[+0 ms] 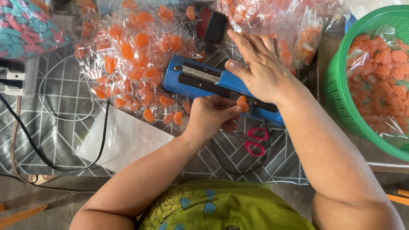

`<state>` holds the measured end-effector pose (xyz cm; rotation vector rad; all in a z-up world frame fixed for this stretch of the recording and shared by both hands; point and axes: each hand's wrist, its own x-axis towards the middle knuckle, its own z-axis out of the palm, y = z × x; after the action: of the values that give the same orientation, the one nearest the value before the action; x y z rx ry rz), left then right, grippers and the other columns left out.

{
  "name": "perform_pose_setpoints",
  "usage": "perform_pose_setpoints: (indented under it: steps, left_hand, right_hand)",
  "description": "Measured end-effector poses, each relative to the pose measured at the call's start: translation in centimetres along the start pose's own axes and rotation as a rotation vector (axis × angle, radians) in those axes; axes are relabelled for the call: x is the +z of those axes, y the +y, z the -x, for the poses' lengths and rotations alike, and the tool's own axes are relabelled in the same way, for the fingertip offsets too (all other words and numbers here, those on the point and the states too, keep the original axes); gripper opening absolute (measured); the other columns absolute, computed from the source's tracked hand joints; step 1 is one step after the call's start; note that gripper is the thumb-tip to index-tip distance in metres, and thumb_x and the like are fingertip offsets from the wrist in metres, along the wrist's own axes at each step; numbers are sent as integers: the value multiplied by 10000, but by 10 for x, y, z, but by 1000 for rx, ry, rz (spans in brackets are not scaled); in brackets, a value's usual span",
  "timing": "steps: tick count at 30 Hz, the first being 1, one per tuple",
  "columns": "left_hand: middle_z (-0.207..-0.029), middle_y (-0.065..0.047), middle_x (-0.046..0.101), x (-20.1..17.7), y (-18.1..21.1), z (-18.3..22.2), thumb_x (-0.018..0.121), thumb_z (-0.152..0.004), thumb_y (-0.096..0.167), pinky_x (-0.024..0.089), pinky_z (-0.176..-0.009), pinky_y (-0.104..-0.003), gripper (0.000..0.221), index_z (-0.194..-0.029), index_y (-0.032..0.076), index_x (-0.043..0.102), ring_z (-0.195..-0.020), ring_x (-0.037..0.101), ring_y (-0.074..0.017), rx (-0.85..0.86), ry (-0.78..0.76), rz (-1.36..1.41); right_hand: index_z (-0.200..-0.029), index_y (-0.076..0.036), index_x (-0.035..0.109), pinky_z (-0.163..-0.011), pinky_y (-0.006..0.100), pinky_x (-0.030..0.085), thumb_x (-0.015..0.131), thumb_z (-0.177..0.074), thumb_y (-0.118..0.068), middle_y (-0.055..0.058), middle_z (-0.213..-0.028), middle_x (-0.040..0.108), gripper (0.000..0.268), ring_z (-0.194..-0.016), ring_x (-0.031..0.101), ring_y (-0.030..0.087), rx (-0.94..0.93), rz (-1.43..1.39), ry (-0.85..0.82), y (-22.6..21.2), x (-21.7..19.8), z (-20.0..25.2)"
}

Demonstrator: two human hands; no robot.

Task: Seal small plastic bags of orange candies using a heat sealer and trim them with scissors.

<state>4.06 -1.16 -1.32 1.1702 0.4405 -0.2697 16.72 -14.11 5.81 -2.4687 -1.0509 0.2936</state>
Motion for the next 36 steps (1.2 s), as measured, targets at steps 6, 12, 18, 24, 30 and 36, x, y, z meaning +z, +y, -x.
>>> perform_pose_setpoints:
  steps: [6, 12, 18, 24, 30, 36]
  left_hand:
    - [-698, -201, 731, 4, 19, 15, 781, -863, 206, 594, -421, -299, 308, -1001, -69, 764, -471, 678, -240, -63, -18, -49]
    - [-745, -156, 775, 4, 26, 17, 717, -911, 297, 426, -382, -220, 306, -984, 5, 773, -456, 665, -191, -112, -91, -187]
    - [-780, -148, 794, 5, 31, 18, 727, -903, 299, 393, -402, -216, 287, -958, 21, 776, -479, 671, -181, -151, -101, -209]
    - [-781, -147, 793, 5, 27, 17, 740, -882, 313, 427, -402, -214, 335, -1035, 19, 789, -482, 670, -173, -156, -114, -209]
    - [-783, -159, 789, 4, 25, 16, 736, -893, 295, 443, -407, -212, 326, -1042, 9, 786, -490, 680, -188, -153, -132, -184]
    - [-791, -147, 789, 1, 26, 17, 736, -897, 315, 464, -407, -223, 315, -972, 9, 741, -510, 692, -181, -130, -163, -195]
  right_hand:
    - [-1620, -174, 276, -1148, 544, 241, 363, -1042, -537, 117, -1561, 416, 688, -1441, 229, 302, 124, -23, -51, -5, -2, -3]
    - [-1614, -195, 297, -1143, 547, 265, 341, -1017, -573, 106, -1561, 432, 709, -1460, 240, 271, 209, -46, -109, -13, -6, -3]
    - [-1605, -175, 315, -1134, 533, 281, 355, -1025, -566, 108, -1562, 454, 701, -1445, 269, 285, 187, -30, -90, -10, -4, -4]
    - [-1598, -173, 346, -1124, 487, 308, 372, -1022, -570, 111, -1458, 535, 699, -1385, 347, 258, 189, -39, -76, -8, -2, -3]
    - [-1607, -197, 322, -1129, 515, 293, 341, -996, -604, 98, -1578, 452, 735, -1460, 302, 277, 249, -34, -117, -19, -10, -3]
    - [-1604, -245, 320, -1126, 573, 298, 329, -978, -619, 55, -1631, 407, 729, -1508, 269, 309, 304, -14, -133, -24, -10, -5]
